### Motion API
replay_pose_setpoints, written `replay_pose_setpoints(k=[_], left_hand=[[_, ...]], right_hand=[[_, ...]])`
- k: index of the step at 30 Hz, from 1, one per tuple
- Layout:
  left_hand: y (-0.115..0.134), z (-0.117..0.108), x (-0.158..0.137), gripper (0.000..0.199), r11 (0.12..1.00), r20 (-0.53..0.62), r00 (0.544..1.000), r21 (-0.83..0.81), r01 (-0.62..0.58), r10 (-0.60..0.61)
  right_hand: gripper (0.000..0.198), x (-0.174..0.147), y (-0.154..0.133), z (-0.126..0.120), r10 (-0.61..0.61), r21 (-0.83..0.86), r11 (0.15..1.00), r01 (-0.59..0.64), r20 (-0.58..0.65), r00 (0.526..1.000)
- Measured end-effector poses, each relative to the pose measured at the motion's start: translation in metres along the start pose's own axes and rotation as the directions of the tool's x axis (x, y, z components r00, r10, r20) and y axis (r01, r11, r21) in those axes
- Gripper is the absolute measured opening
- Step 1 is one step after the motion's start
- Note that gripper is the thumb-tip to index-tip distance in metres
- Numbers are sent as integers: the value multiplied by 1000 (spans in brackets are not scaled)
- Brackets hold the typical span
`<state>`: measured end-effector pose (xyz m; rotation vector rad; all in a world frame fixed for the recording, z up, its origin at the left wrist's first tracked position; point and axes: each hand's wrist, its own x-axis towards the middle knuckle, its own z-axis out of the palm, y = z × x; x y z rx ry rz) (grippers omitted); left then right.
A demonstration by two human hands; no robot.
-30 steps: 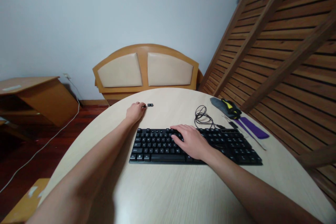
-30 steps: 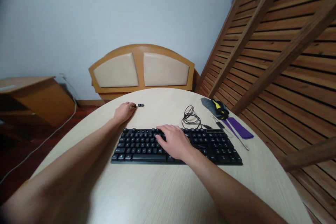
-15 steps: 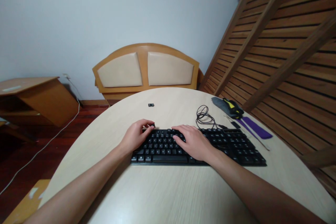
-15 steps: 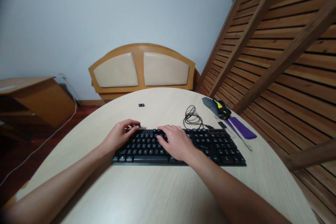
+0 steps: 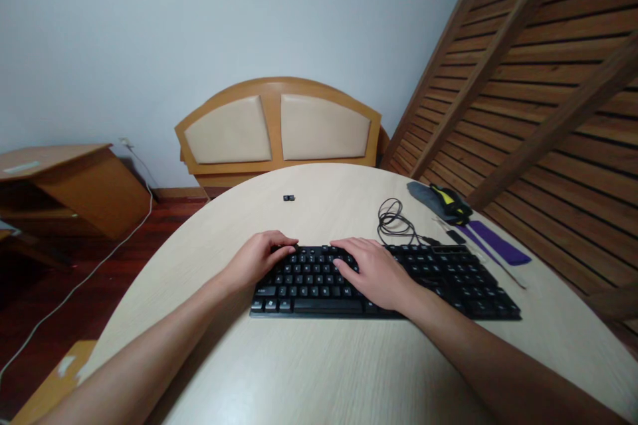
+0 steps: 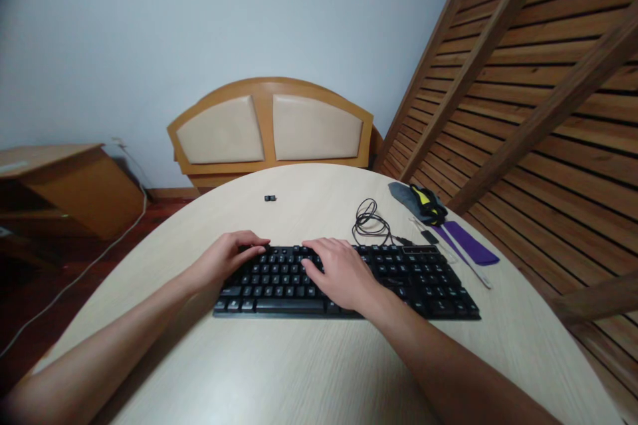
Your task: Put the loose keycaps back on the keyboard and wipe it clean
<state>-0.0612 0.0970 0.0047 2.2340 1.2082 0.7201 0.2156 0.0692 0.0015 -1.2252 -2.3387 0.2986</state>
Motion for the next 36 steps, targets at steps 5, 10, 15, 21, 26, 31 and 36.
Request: replay_pose_setpoints(k=[5,10,15,21,26,31,36], left_hand=[[-2,1,-1,22,991,-5,998,121,-61,62],[5,3,-3,21,971,-16,998,234,-49,55],[9,4,-4,22,948,-28,999,317,-15,25],[7,5,-3,23,930,-15,999,367,-33,42],[17,-4,-8,32,899,115,986,410,-156,118],[26,-12,-12,37,872,218,969,446,-204,115],[33,-15,-10,37,858,265,961,472,-205,83]], right_hand=[[32,0,0,0,-1,0,1000,1,-6,1000],[31,0,-1,0,2,2,1000,-2,-4,1000],[31,0,0,0,-2,0,1000,2,-2,1000],[32,-1,2,1,-5,-4,1000,5,-12,1000],[32,-1,1,2,-7,5,1000,7,-13,1000],[32,-1,1,2,-9,4,1000,9,-11,1000],[31,0,0,1,-2,-8,1000,2,-9,1000]])
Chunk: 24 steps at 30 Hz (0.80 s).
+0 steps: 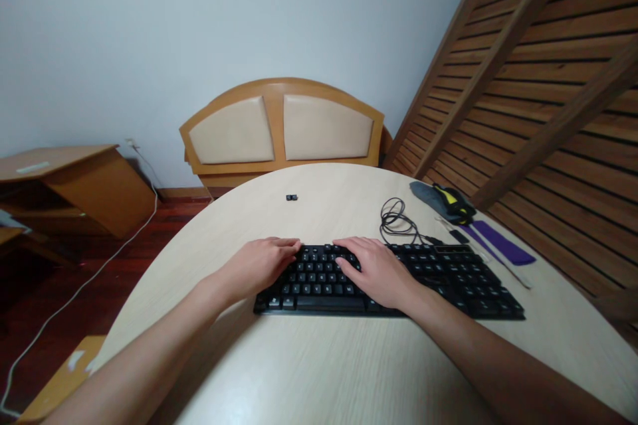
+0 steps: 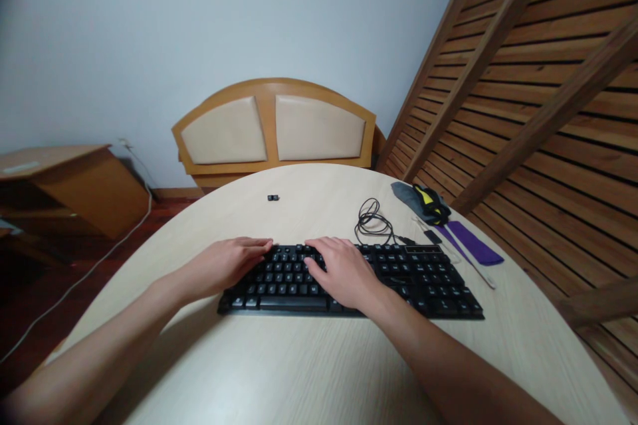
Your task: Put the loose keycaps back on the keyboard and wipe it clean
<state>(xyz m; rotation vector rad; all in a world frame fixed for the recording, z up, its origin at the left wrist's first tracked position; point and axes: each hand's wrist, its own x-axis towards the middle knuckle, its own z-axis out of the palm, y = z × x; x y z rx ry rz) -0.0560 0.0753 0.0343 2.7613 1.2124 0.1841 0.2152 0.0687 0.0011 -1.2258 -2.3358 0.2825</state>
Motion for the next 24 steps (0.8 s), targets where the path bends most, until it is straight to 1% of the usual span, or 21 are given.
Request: replay_pose_setpoints(k=[4,9,14,17,19,20,21,24], left_hand=[[0,-3,2,36,1000,5,1000,13,-8,8],[-3,-1,1,36,998,6,1000,-63,-29,29],[-6,3,-5,37,996,-39,999,-87,20,-24],[-13,4,1,34,991,-67,996,-125,51,-59],[-23,5,12,33,987,-93,989,-118,106,-117],[-30,6,19,32,982,-119,978,-94,161,-172],[-39,7,28,32,968,-142,958,-53,244,-250],[-67,14,53,32,930,-200,911,-5,366,-360]], right_hand=[[32,0,0,0,-2,-2,1000,2,-3,1000],[32,0,0,-1,4,-3,1000,-4,-3,1000],[32,1,0,0,-2,4,1000,2,0,1000],[32,1,0,0,-3,9,1000,3,-2,1000],[31,0,-1,0,-2,12,1000,2,-1,1000],[31,0,-1,-1,-1,14,1000,1,-2,1000],[31,0,-1,-1,0,15,1000,0,-2,1000],[32,0,-2,-2,2,14,1000,-2,0,1000]])
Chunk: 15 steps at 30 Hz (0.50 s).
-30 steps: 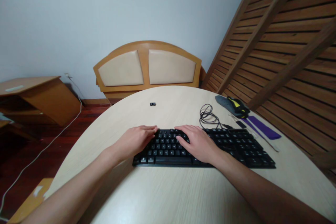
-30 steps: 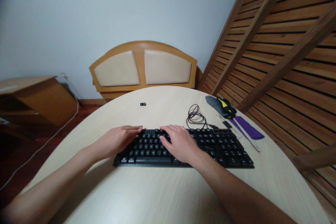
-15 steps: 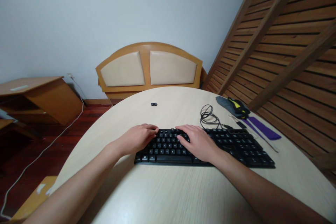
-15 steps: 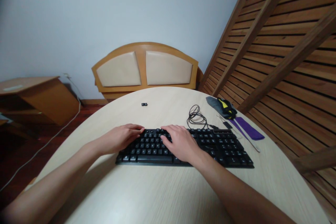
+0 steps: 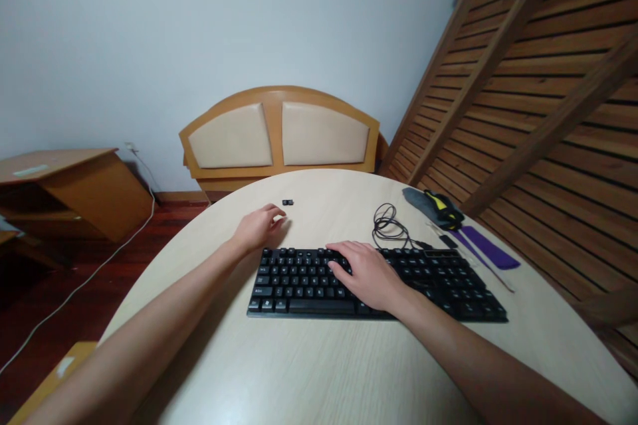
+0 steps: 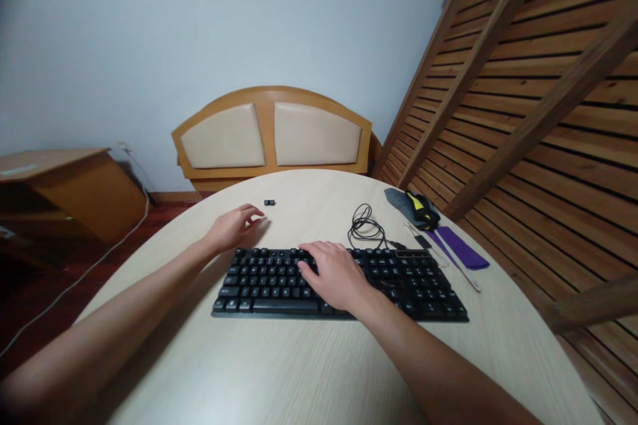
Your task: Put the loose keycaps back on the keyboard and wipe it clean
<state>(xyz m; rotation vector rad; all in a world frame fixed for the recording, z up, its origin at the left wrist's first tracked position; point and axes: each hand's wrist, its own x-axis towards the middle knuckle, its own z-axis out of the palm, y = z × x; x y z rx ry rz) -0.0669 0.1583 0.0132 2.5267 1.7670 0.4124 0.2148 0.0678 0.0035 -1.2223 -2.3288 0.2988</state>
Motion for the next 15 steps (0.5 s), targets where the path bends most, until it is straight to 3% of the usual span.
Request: replay_pose_setpoints(k=[6,15], left_hand=[[-19,21,41,40,983,-58,989,118,140,-134],[-11,31,55,32,969,-74,975,114,218,-211]], right_hand=[[32,0,0,-1,2,-3,1000,-2,0,1000],[33,-1,-2,-1,5,-3,1000,-5,7,1000]])
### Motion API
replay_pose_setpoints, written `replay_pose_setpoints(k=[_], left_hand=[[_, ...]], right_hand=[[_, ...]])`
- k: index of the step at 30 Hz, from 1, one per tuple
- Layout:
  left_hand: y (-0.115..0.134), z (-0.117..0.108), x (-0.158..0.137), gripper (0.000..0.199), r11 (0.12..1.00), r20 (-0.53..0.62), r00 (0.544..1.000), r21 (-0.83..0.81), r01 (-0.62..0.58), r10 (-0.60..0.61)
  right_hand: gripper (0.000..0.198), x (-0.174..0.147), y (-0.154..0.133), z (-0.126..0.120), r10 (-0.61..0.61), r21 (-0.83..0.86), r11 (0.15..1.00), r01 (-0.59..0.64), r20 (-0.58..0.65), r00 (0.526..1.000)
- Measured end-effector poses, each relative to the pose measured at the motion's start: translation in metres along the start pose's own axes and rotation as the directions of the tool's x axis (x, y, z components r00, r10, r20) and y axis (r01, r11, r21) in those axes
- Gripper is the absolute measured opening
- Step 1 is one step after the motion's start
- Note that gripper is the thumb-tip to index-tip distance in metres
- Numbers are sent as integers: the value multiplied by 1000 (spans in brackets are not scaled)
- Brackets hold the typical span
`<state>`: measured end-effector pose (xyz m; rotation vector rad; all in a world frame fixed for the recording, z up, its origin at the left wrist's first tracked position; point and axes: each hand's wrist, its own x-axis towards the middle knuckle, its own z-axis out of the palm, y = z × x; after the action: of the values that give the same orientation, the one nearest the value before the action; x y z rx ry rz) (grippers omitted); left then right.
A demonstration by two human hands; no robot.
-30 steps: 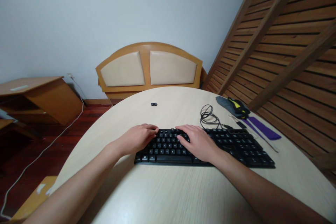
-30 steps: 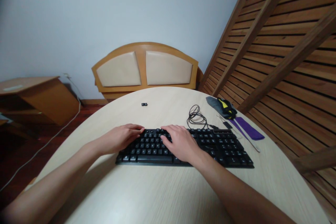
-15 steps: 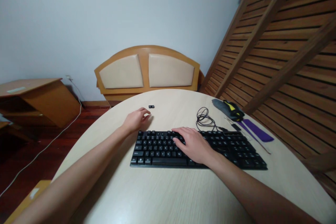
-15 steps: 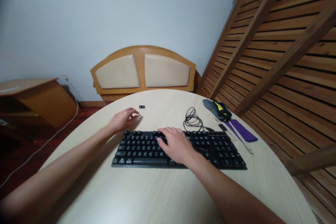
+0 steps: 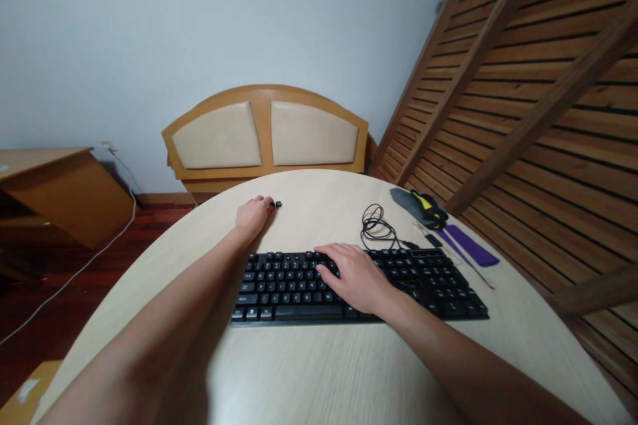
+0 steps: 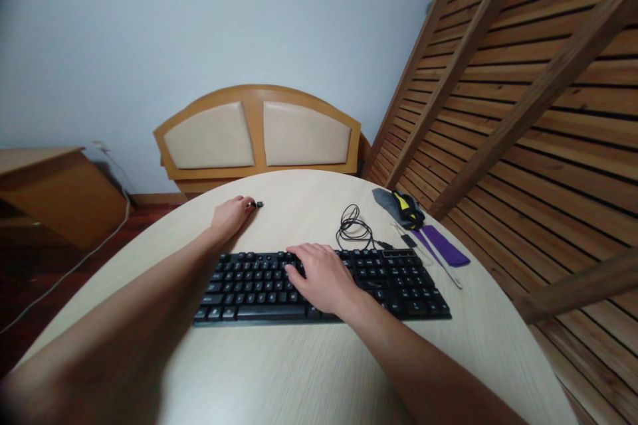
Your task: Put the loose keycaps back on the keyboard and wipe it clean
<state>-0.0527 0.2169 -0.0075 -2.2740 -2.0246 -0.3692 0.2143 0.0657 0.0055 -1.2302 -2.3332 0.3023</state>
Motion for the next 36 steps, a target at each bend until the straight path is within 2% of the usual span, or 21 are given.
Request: replay_pose_setpoints(k=[5,9,14,17,19,26,36], left_hand=[[-7,-8,-14,27,997,7,1000,-79,23,-22],[-6,-23,-42,25,978,18,1000,-207,13,-9],[19,-35,-92,28,923,-25,995,-372,-102,100],[30,-32,-116,26,860,-105,982,-476,-186,155],[32,-28,-125,23,839,-108,977,-502,-212,182],[30,-26,-128,23,796,-72,962,-547,-260,265],[31,-28,-128,29,840,-77,941,-431,-330,330]], right_hand=[[32,1,0,0,1,-5,1000,-1,-5,1000],[32,1,2,2,-3,-3,1000,3,-9,1000],[32,1,4,4,-12,-6,1000,12,-20,1000],[31,1,3,3,-16,-7,1000,16,-22,1000],[31,1,3,3,-15,-8,1000,15,-19,1000],[31,1,4,4,-9,-4,1000,9,-15,1000],[31,1,2,1,-9,-10,1000,9,-12,1000]])
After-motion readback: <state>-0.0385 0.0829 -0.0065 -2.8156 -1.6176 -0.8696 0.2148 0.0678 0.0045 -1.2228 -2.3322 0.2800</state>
